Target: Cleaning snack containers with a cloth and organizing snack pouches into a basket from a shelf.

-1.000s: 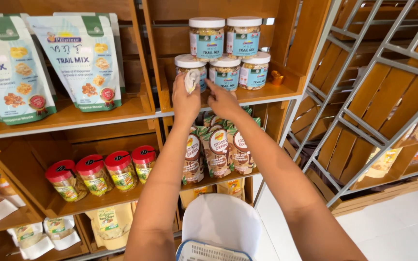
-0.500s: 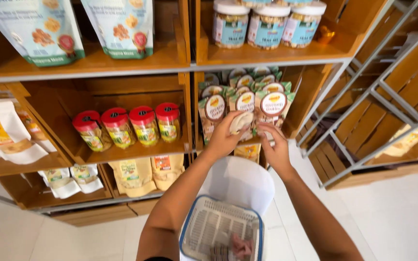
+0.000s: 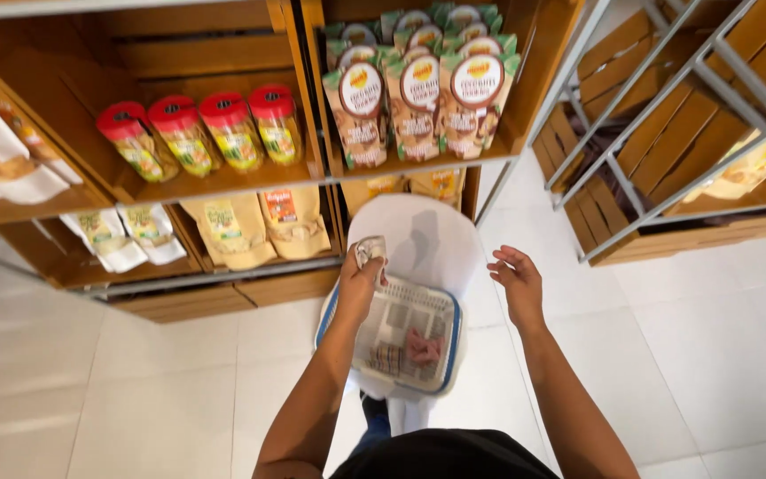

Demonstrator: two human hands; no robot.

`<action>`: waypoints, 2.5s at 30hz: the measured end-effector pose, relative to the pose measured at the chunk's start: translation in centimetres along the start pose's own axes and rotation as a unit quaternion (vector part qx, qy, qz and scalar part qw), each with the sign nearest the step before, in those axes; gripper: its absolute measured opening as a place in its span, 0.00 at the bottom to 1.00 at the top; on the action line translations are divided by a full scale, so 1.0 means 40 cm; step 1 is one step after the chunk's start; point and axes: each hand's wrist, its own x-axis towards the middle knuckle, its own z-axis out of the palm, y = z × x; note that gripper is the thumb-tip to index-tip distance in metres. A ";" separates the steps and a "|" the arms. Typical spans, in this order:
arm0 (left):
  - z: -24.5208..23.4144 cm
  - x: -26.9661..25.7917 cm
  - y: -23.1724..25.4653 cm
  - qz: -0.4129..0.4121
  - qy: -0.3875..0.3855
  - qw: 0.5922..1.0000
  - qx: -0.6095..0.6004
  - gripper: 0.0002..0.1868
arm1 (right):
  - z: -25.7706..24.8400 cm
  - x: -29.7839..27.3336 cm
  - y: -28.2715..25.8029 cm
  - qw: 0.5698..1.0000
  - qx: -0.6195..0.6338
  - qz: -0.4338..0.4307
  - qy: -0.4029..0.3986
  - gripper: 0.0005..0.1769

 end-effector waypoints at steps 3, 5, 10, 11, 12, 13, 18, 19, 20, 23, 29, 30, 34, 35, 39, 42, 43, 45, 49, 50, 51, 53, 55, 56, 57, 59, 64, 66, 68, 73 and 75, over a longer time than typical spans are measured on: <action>0.042 -0.105 -0.007 -0.012 0.025 1.000 0.012 0.15 | -0.037 -0.052 0.040 0.999 0.020 0.030 -0.011 0.19; 0.024 -0.147 -0.071 -0.033 0.019 0.998 0.042 0.15 | -0.055 -0.091 0.071 0.998 0.036 0.053 -0.013 0.19; -0.005 -0.229 -0.062 -0.070 0.021 0.992 0.104 0.19 | -0.079 -0.145 0.103 0.992 0.071 0.099 -0.020 0.20; -0.010 -0.236 -0.057 -0.070 0.030 0.992 0.097 0.18 | -0.081 -0.154 0.101 0.991 0.079 0.103 -0.021 0.20; -0.013 -0.235 -0.049 -0.068 0.039 0.993 0.089 0.17 | -0.080 -0.157 0.096 0.990 0.086 0.105 -0.023 0.20; -0.013 -0.232 -0.043 -0.066 0.039 0.993 0.089 0.17 | -0.077 -0.156 0.087 0.990 0.087 0.104 -0.023 0.20; 0.097 -0.311 0.141 -0.128 0.059 0.983 0.118 0.41 | -0.058 -0.172 0.072 0.988 0.113 0.097 -0.040 0.20; 0.097 -0.320 0.145 -0.128 0.059 0.983 0.117 0.41 | -0.049 -0.178 0.071 0.988 0.112 0.097 -0.040 0.20; 0.097 -0.326 0.149 -0.148 0.055 0.980 0.125 0.45 | -0.040 -0.181 0.069 0.988 0.116 0.094 -0.044 0.20; 0.087 -0.328 0.163 -0.178 0.042 0.973 0.143 0.54 | -0.014 -0.191 0.049 0.988 0.119 0.084 -0.049 0.20; -0.046 -0.279 0.102 -0.163 0.013 0.969 0.186 0.49 | 0.051 -0.207 0.007 0.989 0.118 0.063 -0.057 0.19; -0.048 -0.277 0.139 -0.145 0.012 0.970 0.194 0.45 | 0.068 -0.208 -0.006 0.990 0.114 0.060 -0.061 0.19; -0.129 -0.230 0.089 -0.112 0.027 0.976 0.183 0.35 | 0.128 -0.202 0.007 0.990 0.105 0.053 -0.074 0.20; -0.141 -0.220 0.077 -0.103 0.024 0.980 0.166 0.30 | 0.144 -0.200 0.009 0.991 0.100 0.051 -0.078 0.19; -0.201 -0.185 0.060 -0.068 -0.010 0.987 0.143 0.23 | 0.206 -0.192 0.018 0.992 0.082 0.050 -0.085 0.18; -0.221 -0.166 0.085 -0.053 -0.023 0.986 0.155 0.21 | 0.245 -0.187 0.019 0.992 0.088 0.053 -0.076 0.17; -0.228 -0.158 0.088 -0.055 -0.026 0.986 0.156 0.21 | 0.250 -0.182 0.020 0.992 0.088 0.054 -0.073 0.17; -0.241 -0.145 0.094 -0.047 -0.025 0.988 0.142 0.19 | 0.260 -0.171 0.022 0.990 0.115 0.064 -0.053 0.15; -0.264 -0.102 0.099 -0.054 -0.020 0.990 0.125 0.19 | 0.280 -0.161 0.015 0.986 0.138 0.086 -0.018 0.12; -0.270 -0.086 0.086 -0.070 -0.015 0.989 0.127 0.21 | 0.281 -0.157 0.020 0.988 0.127 0.092 -0.013 0.11; -0.275 -0.070 0.073 -0.085 -0.009 0.988 0.129 0.23 | 0.280 -0.153 0.026 0.988 0.116 0.098 -0.008 0.11; -0.278 -0.045 0.068 -0.090 -0.025 0.986 0.139 0.23 | 0.283 -0.145 0.028 0.988 0.107 0.109 0.005 0.11; -0.264 -0.026 0.042 -0.097 -0.037 0.984 0.146 0.24 | 0.266 -0.130 0.037 0.988 0.095 0.121 0.016 0.11; -0.253 -0.010 0.024 -0.091 -0.047 0.984 0.145 0.23 | 0.257 -0.114 0.045 0.989 0.077 0.123 0.015 0.13; -0.241 0.004 0.005 -0.084 -0.056 0.984 0.145 0.22 | 0.245 -0.098 0.053 0.990 0.059 0.125 0.014 0.15; -0.189 0.029 0.012 -0.065 -0.084 0.984 0.141 0.20 | 0.216 -0.042 0.073 0.990 0.053 0.129 0.017 0.16; -0.065 0.115 -0.082 -0.002 -0.135 0.981 0.136 0.19 | 0.142 0.117 0.150 0.988 0.038 0.151 0.001 0.18; 0.000 0.143 -0.085 -0.018 -0.132 0.974 0.181 0.18 | 0.123 0.183 0.176 0.984 0.039 0.174 -0.010 0.18; 0.064 0.149 -0.065 -0.029 -0.127 0.968 0.214 0.20 | 0.101 0.235 0.216 0.982 0.029 0.187 -0.024 0.20; 0.180 0.277 -0.241 -0.042 -0.106 0.941 0.319 0.22 | 0.059 0.366 0.265 0.977 0.018 0.207 -0.058 0.21; 0.221 0.309 -0.297 -0.044 -0.095 0.938 0.330 0.18 | 0.048 0.401 0.276 0.973 -0.007 0.220 -0.064 0.21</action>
